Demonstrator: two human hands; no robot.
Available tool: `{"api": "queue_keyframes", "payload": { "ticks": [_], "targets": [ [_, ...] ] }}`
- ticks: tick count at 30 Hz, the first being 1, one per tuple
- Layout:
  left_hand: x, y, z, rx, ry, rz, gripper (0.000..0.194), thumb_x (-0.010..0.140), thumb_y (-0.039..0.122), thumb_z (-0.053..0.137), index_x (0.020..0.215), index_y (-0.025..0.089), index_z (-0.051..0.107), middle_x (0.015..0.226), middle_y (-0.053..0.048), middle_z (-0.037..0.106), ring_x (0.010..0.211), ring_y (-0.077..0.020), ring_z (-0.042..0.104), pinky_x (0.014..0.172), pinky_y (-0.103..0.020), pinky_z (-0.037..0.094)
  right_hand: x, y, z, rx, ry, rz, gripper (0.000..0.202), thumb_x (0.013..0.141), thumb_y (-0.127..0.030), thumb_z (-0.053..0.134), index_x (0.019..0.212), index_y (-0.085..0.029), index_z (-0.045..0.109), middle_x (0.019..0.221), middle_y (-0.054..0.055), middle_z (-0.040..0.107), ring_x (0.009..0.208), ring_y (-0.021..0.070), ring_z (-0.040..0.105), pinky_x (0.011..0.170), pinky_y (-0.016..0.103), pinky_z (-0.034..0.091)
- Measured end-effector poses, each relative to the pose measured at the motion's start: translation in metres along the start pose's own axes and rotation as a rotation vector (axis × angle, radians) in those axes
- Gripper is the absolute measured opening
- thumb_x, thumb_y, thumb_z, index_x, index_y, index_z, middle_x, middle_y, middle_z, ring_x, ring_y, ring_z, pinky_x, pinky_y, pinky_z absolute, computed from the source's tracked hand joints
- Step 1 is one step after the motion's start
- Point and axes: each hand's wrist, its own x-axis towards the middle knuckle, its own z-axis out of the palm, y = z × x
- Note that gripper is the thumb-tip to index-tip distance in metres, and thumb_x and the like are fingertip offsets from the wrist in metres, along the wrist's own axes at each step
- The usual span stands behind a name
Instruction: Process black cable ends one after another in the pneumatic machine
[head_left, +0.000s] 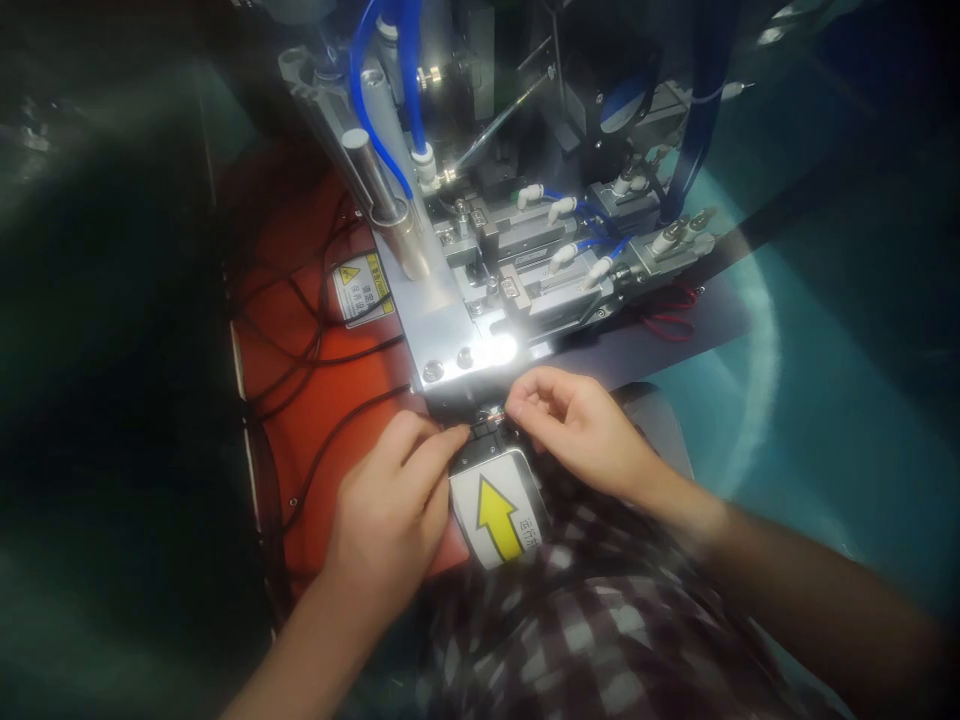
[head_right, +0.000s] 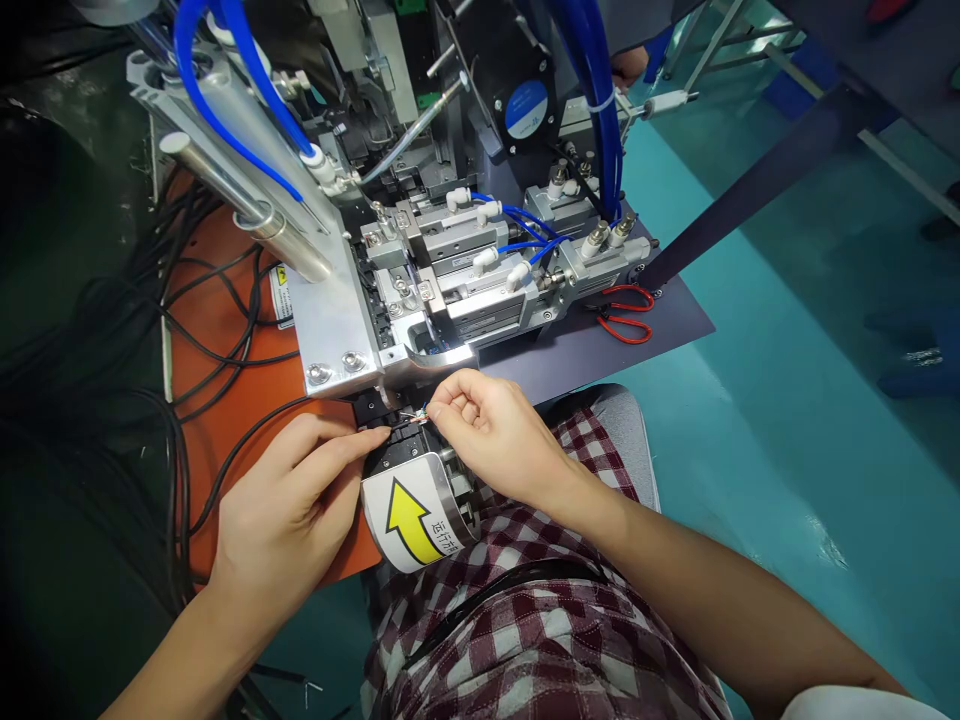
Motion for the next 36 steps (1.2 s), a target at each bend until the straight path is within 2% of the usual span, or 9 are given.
{"api": "queue_keyframes", "payload": {
  "ticks": [11,17,23,28,36],
  "targets": [
    [0.0002,0.0009,-0.0008,-0.014,-0.013,-0.027,0.022,0.089,0.005,0.051,0.103,0.014,0.067,0.085,-0.001,0.057,0.075,-0.0082,0.056,0.067,-0.018,0.046,-0.0002,0.0008,0.0003,-0.003,-0.008,0.0,0.008,0.085,-0.022,0.054,0.078,-0.018,0.057,0.068,-0.002,0.056,0.06,0.0112,0.052,0.052,0.023,0.04],
    [-0.0006,0.0002,-0.0005,-0.003,-0.014,-0.015,0.023,0.089,0.005,0.051,0.103,0.014,0.067,0.085,-0.001,0.057,0.076,-0.008,0.056,0.068,-0.018,0.046,-0.002,-0.0027,0.002,-0.135,0.036,-0.02,0.01,0.084,-0.02,0.053,0.076,-0.017,0.057,0.069,-0.002,0.059,0.063,0.0118,0.055,0.057,0.024,0.041],
    [-0.0005,0.0006,-0.0007,0.005,-0.017,-0.022,0.023,0.09,0.007,0.05,0.104,0.017,0.066,0.087,-0.001,0.058,0.076,-0.0096,0.057,0.066,-0.02,0.048,-0.0004,-0.0072,-0.0018,-0.174,-0.004,0.062,0.012,0.085,-0.024,0.054,0.078,-0.018,0.06,0.064,-0.003,0.059,0.056,0.0109,0.053,0.05,0.023,0.038],
    [-0.0005,-0.0001,-0.0009,-0.002,-0.02,-0.018,0.023,0.09,0.006,0.049,0.103,0.017,0.066,0.086,-0.002,0.058,0.076,-0.01,0.057,0.066,-0.02,0.048,-0.001,-0.0032,-0.001,-0.09,0.083,-0.034,0.013,0.087,-0.028,0.055,0.086,-0.017,0.062,0.07,0.0,0.061,0.059,0.0119,0.055,0.054,0.024,0.042],
    [-0.0003,0.0005,-0.001,-0.008,-0.018,-0.017,0.023,0.089,0.006,0.051,0.104,0.015,0.066,0.086,-0.002,0.057,0.075,-0.0097,0.056,0.066,-0.02,0.047,0.0,-0.0019,0.0033,-0.057,0.044,-0.091,0.009,0.085,-0.02,0.055,0.079,-0.016,0.061,0.08,0.003,0.066,0.075,0.0153,0.06,0.068,0.027,0.047]
  ]
}}
